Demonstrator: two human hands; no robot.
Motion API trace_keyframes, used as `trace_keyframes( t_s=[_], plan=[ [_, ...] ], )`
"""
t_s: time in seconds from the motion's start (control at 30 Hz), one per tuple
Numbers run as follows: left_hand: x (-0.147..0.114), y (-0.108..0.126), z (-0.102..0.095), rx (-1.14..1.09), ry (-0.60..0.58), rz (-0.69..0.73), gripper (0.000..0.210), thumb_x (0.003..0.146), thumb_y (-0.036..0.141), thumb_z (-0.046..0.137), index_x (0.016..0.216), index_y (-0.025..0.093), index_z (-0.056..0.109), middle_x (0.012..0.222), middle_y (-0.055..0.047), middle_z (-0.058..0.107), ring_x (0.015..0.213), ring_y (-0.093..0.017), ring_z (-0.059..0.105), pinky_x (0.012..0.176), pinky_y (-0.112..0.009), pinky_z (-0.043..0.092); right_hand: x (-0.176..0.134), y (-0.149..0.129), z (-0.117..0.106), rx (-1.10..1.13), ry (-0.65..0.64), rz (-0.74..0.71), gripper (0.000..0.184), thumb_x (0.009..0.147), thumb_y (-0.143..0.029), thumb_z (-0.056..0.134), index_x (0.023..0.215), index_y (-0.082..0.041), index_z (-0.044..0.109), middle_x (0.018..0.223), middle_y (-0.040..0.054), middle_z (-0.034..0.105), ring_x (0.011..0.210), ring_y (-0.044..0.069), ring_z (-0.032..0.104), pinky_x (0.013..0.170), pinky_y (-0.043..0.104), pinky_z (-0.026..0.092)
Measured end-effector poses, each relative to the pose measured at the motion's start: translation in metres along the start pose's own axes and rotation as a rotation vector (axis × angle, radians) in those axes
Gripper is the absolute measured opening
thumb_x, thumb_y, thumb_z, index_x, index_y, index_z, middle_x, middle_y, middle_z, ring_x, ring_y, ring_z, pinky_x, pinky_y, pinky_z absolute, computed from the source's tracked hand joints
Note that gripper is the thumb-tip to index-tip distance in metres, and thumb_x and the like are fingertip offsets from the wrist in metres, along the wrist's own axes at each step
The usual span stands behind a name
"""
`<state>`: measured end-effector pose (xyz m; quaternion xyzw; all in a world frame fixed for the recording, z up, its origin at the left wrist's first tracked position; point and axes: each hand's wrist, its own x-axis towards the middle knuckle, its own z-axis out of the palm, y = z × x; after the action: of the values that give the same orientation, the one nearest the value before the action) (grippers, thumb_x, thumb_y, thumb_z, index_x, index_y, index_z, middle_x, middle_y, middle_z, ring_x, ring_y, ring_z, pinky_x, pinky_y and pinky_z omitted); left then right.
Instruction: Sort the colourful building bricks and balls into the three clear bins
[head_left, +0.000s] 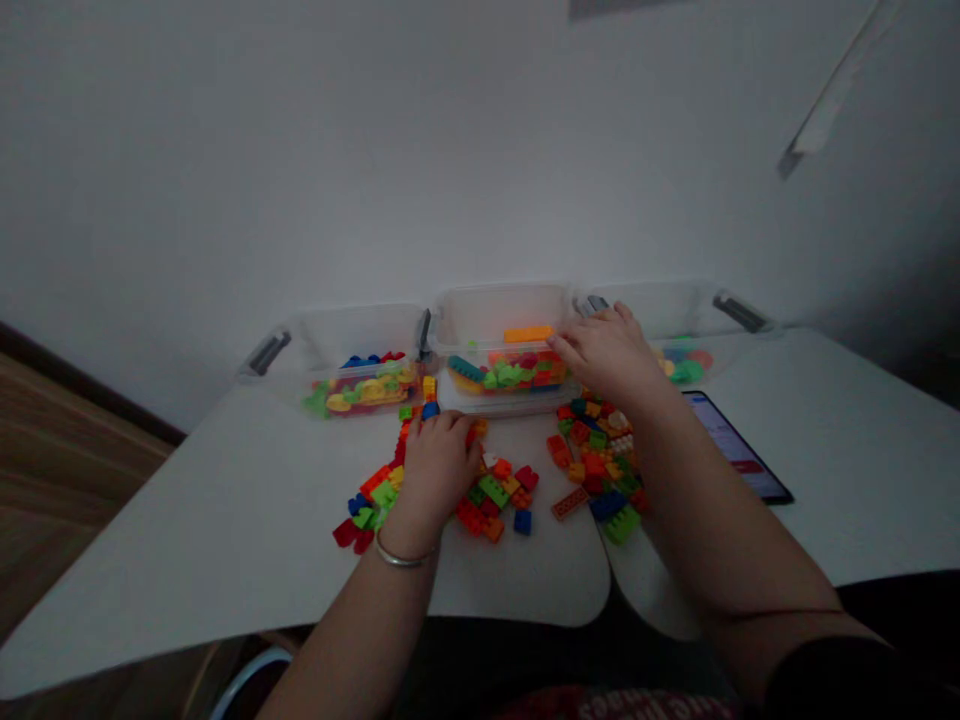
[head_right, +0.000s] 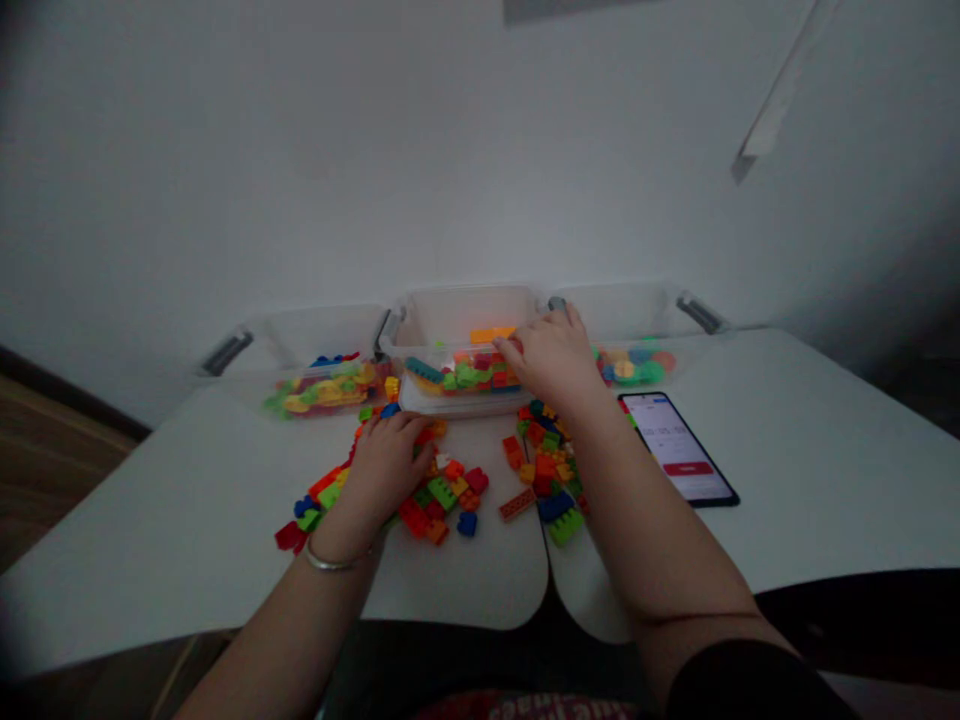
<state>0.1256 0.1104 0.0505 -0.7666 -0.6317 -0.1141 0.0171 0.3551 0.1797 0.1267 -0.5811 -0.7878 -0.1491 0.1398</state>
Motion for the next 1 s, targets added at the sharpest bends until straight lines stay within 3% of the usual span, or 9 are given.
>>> trace_keyframes(
  t_s=[0.17,0.37,0.47,0.6,0.73,0.9,1.0],
  plan=[
    [-0.001,-0.001,-0.001,-0.002,-0.001,-0.001,0.035,0.090,0.027,0.051,0.121,0.020,0.065,0.123,-0.009,0.067,0.118,-0.030,0.059,0.113,-0.056,0.033,-0.001,0.002,-0.006,0.098,0.066,-0.008,0.050,0.100,-0.035,0.027,0.101,-0.016,0.073,0.101,0.0131,0.073,0.097,0.027,0.062,0.088,0.041,0.042],
    [-0.002,-0.003,-0.001,0.004,-0.001,0.003,0.035,0.090,0.027,0.050,0.121,0.020,0.065,0.123,-0.010,0.066,0.117,-0.030,0.059,0.113,-0.056,0.033,-0.005,0.005,-0.022,0.349,0.337,0.071,0.042,0.098,-0.035,0.033,0.096,-0.018,0.072,0.095,0.0114,0.072,0.093,0.026,0.062,0.081,0.038,0.043],
    [-0.002,-0.003,-0.001,0.004,-0.001,0.000,0.035,0.090,0.027,0.050,0.122,0.020,0.065,0.123,-0.010,0.066,0.117,-0.030,0.059,0.113,-0.056,0.033,-0.011,0.002,-0.033,0.427,0.361,0.065,0.036,0.095,-0.034,0.039,0.092,-0.019,0.071,0.090,0.0098,0.071,0.086,0.024,0.061,0.075,0.036,0.043],
    [-0.001,-0.002,-0.002,0.003,-0.002,0.002,0.035,0.090,0.027,0.051,0.121,0.020,0.065,0.122,-0.009,0.067,0.117,-0.030,0.059,0.112,-0.055,0.034,-0.014,-0.007,-0.037,0.478,0.076,-0.105,0.027,0.092,-0.031,0.048,0.087,-0.020,0.071,0.083,0.0058,0.071,0.076,0.019,0.061,0.068,0.031,0.041],
    [0.000,0.000,-0.003,0.017,-0.007,-0.001,0.034,0.089,0.027,0.052,0.119,0.019,0.066,0.121,-0.010,0.067,0.116,-0.029,0.059,0.112,-0.054,0.035,-0.012,-0.018,-0.029,0.461,-0.221,-0.353,0.020,0.090,-0.025,0.054,0.093,-0.023,0.073,0.096,0.0036,0.073,0.085,0.017,0.063,0.074,0.028,0.043],
    [0.001,0.002,-0.002,0.026,-0.009,0.003,0.034,0.089,0.028,0.051,0.119,0.019,0.066,0.122,-0.010,0.067,0.117,-0.030,0.059,0.112,-0.054,0.034,-0.016,-0.034,-0.016,0.375,-0.584,-0.413,0.022,0.082,-0.024,0.063,0.100,-0.025,0.075,0.095,0.0021,0.074,0.078,0.017,0.065,0.066,0.028,0.044],
    [0.001,0.003,-0.003,0.028,-0.016,0.003,0.034,0.090,0.027,0.049,0.118,0.018,0.066,0.123,-0.011,0.066,0.118,-0.030,0.058,0.113,-0.055,0.033,-0.021,-0.047,-0.009,0.300,-0.721,-0.444,0.029,0.077,-0.031,0.071,0.106,-0.025,0.074,0.097,0.0033,0.074,0.082,0.021,0.067,0.065,0.029,0.046]
  ],
)
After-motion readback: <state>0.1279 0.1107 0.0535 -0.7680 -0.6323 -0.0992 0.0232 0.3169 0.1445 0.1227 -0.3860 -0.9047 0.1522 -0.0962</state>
